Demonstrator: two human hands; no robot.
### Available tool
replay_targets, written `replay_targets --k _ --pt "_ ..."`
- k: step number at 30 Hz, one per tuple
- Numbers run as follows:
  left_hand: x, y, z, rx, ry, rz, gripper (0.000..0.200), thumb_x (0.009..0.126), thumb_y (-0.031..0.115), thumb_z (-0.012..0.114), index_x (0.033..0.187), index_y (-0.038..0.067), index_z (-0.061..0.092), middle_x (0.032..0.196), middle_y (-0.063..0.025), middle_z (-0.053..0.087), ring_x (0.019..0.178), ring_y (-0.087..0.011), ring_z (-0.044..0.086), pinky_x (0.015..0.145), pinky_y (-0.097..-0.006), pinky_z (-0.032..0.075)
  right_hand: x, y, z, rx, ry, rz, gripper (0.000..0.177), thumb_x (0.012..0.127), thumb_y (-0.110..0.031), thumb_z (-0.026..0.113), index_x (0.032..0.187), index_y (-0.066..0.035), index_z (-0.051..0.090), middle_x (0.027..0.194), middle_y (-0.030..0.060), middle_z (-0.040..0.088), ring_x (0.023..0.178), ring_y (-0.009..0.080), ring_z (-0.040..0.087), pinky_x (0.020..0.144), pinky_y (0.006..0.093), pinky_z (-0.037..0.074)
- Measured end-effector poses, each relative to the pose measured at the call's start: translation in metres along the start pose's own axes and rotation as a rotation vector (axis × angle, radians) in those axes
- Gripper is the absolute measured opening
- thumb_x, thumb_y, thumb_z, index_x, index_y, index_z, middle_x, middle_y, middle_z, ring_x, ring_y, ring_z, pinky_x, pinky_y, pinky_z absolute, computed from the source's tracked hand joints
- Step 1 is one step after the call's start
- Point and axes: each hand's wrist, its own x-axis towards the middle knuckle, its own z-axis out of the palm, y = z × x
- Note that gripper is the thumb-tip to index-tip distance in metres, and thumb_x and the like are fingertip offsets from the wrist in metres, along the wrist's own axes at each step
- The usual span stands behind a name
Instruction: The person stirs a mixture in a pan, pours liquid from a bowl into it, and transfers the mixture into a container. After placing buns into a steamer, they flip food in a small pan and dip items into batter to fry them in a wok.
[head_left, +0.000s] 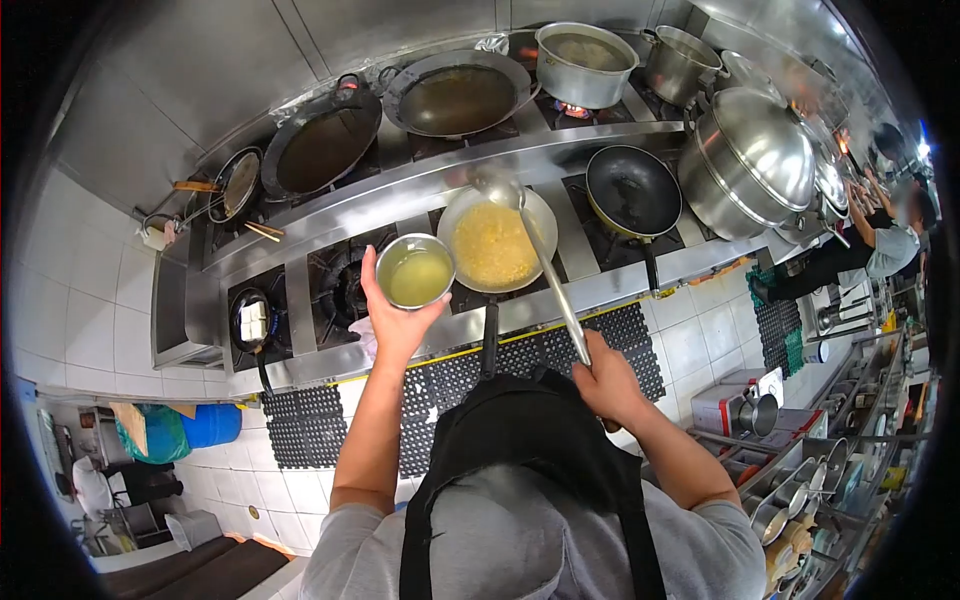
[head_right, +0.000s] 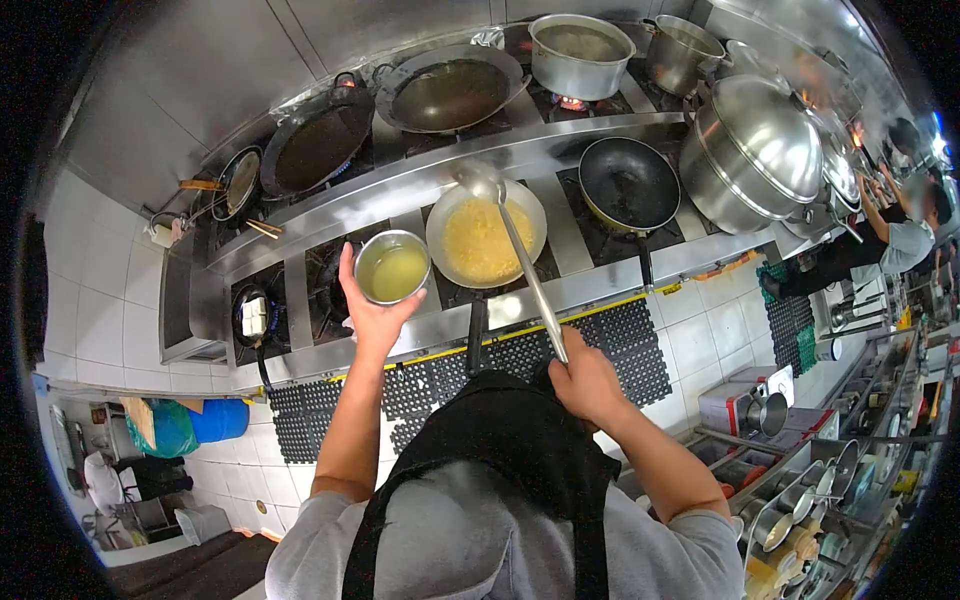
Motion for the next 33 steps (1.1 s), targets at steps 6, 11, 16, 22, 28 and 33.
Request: replay_targets --k 6,11,16,22,28,33 --pt "0.022 -0.015 0.017 0.078 -0.001 0.051 0.130 0.065 0.010 0.099 0.169 0.005 0.020 0.150 -0.0205 0.053 0.133 -0.0303 0.061 0.115 -0.0422 0.049 0.022 0.039 0.016 -0.100 0.028 -0.069 0.046 0.095 -0.017 0.063 0.138 -0.002 0.055 0.095 0.0327 0.071 0.096 0.0560 0.068 0.087 0.0605 0.053" --pt "0.027 -0.013 0.028 0.000 0.028 0.022 0.130 0.065 0.014 0.101 0.167 0.002 0.022 0.149 -0.0226 0.054 0.134 -0.0305 0.060 0.115 -0.0424 0.049 0.022 0.038 0.009 -0.044 0.067 -0.057 0.046 0.095 -0.017 0.062 0.137 -0.001 0.055 0.097 0.0353 0.071 0.097 0.0569 0.068 0.088 0.0629 0.053" --pt "0.011 -0.020 0.032 -0.020 0.090 0.019 0.129 0.065 0.010 0.101 0.167 0.002 0.023 0.154 -0.0205 0.049 0.136 -0.0296 0.058 0.117 -0.0421 0.048 0.034 0.045 0.020 -0.052 0.072 -0.003 0.041 0.095 -0.018 0.061 0.131 0.001 0.056 0.098 0.0373 0.071 0.097 0.0573 0.069 0.091 0.0641 0.054" --pt "-0.019 -0.018 0.014 -0.070 0.117 -0.032 0.127 0.066 0.006 0.100 0.167 0.003 0.024 0.155 -0.0189 0.047 0.138 -0.0288 0.057 0.117 -0.0415 0.048 0.052 0.056 0.041 -0.291 0.063 -0.025 0.040 0.095 -0.019 0.063 0.126 0.006 0.056 0.092 0.0300 0.073 0.085 0.0493 0.073 0.082 0.0583 0.058" --pt "-0.043 -0.007 -0.011 -0.090 0.051 -0.091 0.126 0.065 0.006 0.100 0.167 0.003 0.025 0.151 -0.0189 0.052 0.137 -0.0290 0.058 0.117 -0.0421 0.049 0.073 0.039 0.040 1.191 -0.433 0.412 0.023 0.102 -0.017 0.064 0.121 -0.003 0.061 0.076 -0.0010 0.056 0.065 0.0117 0.057 0.057 0.0296 0.049" --pt "-0.040 0.008 -0.014 -0.124 -0.174 0.005 0.135 0.061 0.014 0.104 0.167 0.002 0.022 0.157 -0.0186 0.046 0.141 -0.0305 0.055 0.120 -0.0445 0.046 0.066 0.015 0.057 1.254 -0.378 0.517 0.032 0.110 -0.030 0.060 0.131 -0.004 0.062 0.086 0.0037 0.065 0.065 0.0146 0.059 0.052 0.0306 0.047"
